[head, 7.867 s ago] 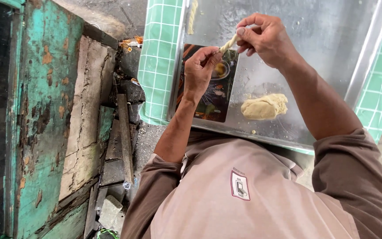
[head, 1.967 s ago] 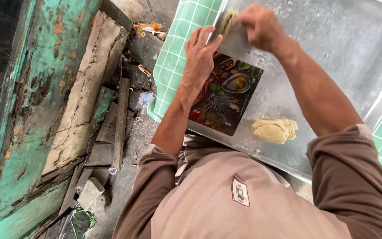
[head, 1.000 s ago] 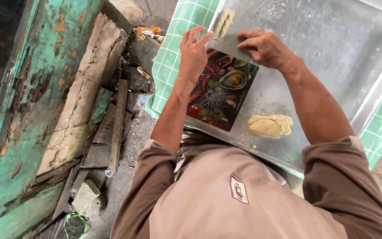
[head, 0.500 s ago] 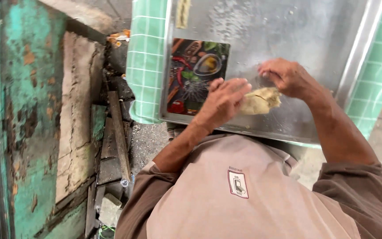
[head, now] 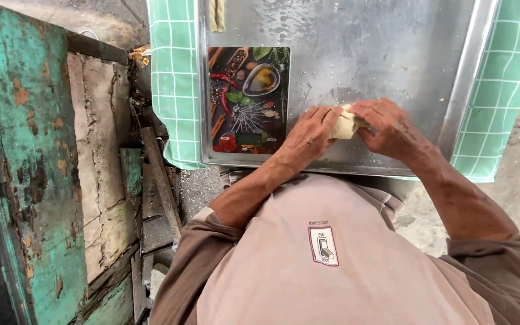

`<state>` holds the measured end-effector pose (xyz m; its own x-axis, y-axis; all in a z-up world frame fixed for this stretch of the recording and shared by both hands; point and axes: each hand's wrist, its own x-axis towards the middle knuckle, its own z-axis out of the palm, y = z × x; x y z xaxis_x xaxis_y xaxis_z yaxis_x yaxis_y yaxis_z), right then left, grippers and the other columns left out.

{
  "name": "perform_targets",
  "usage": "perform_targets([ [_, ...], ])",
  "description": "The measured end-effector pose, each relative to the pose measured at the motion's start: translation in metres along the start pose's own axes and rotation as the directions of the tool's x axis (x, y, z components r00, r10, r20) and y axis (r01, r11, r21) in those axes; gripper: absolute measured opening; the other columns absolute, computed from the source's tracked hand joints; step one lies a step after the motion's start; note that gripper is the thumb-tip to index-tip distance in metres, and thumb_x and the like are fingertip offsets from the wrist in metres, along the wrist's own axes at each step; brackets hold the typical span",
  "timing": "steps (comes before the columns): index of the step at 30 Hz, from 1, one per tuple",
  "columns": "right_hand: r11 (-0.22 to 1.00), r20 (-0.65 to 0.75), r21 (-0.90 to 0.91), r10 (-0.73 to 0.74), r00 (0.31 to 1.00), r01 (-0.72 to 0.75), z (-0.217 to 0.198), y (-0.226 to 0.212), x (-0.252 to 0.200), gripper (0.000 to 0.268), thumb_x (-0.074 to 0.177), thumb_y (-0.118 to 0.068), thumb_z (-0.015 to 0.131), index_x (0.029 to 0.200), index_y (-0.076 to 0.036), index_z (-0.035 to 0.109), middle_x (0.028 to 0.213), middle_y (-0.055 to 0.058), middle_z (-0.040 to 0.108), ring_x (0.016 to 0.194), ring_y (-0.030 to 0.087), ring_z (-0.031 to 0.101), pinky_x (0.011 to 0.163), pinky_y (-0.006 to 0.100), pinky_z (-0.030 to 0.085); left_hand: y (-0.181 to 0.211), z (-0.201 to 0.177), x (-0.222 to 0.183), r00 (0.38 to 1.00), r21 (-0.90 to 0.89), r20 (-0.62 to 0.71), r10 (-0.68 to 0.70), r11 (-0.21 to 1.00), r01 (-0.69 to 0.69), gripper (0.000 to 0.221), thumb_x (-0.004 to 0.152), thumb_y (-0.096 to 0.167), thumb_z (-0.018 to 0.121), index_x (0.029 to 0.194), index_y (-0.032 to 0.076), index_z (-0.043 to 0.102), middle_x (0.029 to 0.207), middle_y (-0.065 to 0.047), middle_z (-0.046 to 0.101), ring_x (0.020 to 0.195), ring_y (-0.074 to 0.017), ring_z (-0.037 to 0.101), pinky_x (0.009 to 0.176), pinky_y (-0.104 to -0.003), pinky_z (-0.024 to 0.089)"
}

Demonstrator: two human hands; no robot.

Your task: The person weighs small pieces of dough on a digital scale, rolls them into long thin strips on a metal tray, and then twists them into decorative shapes.

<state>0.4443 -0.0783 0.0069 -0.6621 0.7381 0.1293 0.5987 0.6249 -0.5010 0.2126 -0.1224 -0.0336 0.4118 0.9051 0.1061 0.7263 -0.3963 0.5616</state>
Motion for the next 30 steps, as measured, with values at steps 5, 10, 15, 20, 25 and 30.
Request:
perform_targets([
  [5,0.959,-0.13,0.217,0.211,0.969,-0.18,0.001,-0.014,0.003,0.027,0.093,-0.004,0.073,0.118,-0.012,0.078,0.112,0.011,0.076,0.099,0.032,0.074,0.08,0.041,0.059,-0.005,-0.006,-0.001,0.997,-0.29,-0.058,-0.051,0.956,0.032,0.069,0.075,0.009,0.089,0.137,0.013,0.057,0.111,-0.013,0.065,0.108,-0.0363,0.068,0.094,-0.047,0.058],
  [10,0.342,-0.027,0.917,0.565,0.824,-0.204,-0.023,-0.025,0.011,0.046,0.101,-0.002,0.073,0.126,-0.014,0.037,0.107,0.018,0.072,0.086,0.02,0.071,0.075,0.029,0.063,0.021,-0.053,0.011,0.97,-0.933,-0.025,-0.24,0.355,0.064,0.075,0.082,0.018,0.095,0.147,0.021,0.058,0.116,-0.001,0.069,0.112,-0.0093,0.063,0.103,-0.033,0.054],
  [15,0.18,-0.11,0.983,0.704,0.701,-0.027,-0.013,-0.046,0.017,0.028,0.103,-0.011,0.066,0.123,-0.001,0.051,0.121,0.023,0.067,0.093,0.024,0.074,0.075,0.035,0.069,0.049,-0.087,0.019,0.93,-0.996,0.055,-0.363,0.039,0.074,0.053,0.095,0.031,0.082,0.14,0.014,0.059,0.11,-0.008,0.07,0.101,-0.0148,0.067,0.089,-0.033,0.061],
  [20,0.479,-0.128,0.87,0.445,0.886,-0.115,-0.029,-0.059,0.006,0.077,0.082,-0.002,0.081,0.148,0.012,0.044,0.143,0.026,0.048,0.129,0.036,0.056,0.104,0.051,0.054,0.052,-0.084,0.004,0.909,-0.993,0.089,-0.407,0.028,0.11,0.046,0.107,0.036,0.064,0.144,0.013,0.051,0.117,-0.007,0.063,0.106,-0.0144,0.06,0.091,-0.036,0.058],
  [25,0.607,-0.148,0.746,0.551,0.821,-0.273,-0.028,-0.058,0.004,0.032,0.098,0.012,0.073,0.129,0.008,0.068,0.1,0.022,0.069,0.091,0.019,0.067,0.079,0.036,0.06,0.044,-0.046,-0.005,0.954,-0.976,0.147,-0.261,0.119,0.183,0.051,0.107,0.038,0.06,0.15,0.014,0.048,0.136,-0.02,0.059,0.125,-0.0278,0.056,0.104,-0.048,0.052],
  [30,0.654,-0.135,0.688,0.54,0.831,-0.313,-0.014,-0.022,-0.007,0.02,0.105,0.011,0.062,0.123,0.004,0.063,0.093,0.023,0.068,0.087,0.021,0.065,0.075,0.035,0.056,0.041,-0.036,-0.003,0.984,-0.901,0.064,-0.164,0.414,0.127,0.081,0.096,0.031,0.075,0.164,0.018,0.032,0.154,-0.029,0.037,0.14,-0.0477,0.045,0.116,-0.063,0.044],
])
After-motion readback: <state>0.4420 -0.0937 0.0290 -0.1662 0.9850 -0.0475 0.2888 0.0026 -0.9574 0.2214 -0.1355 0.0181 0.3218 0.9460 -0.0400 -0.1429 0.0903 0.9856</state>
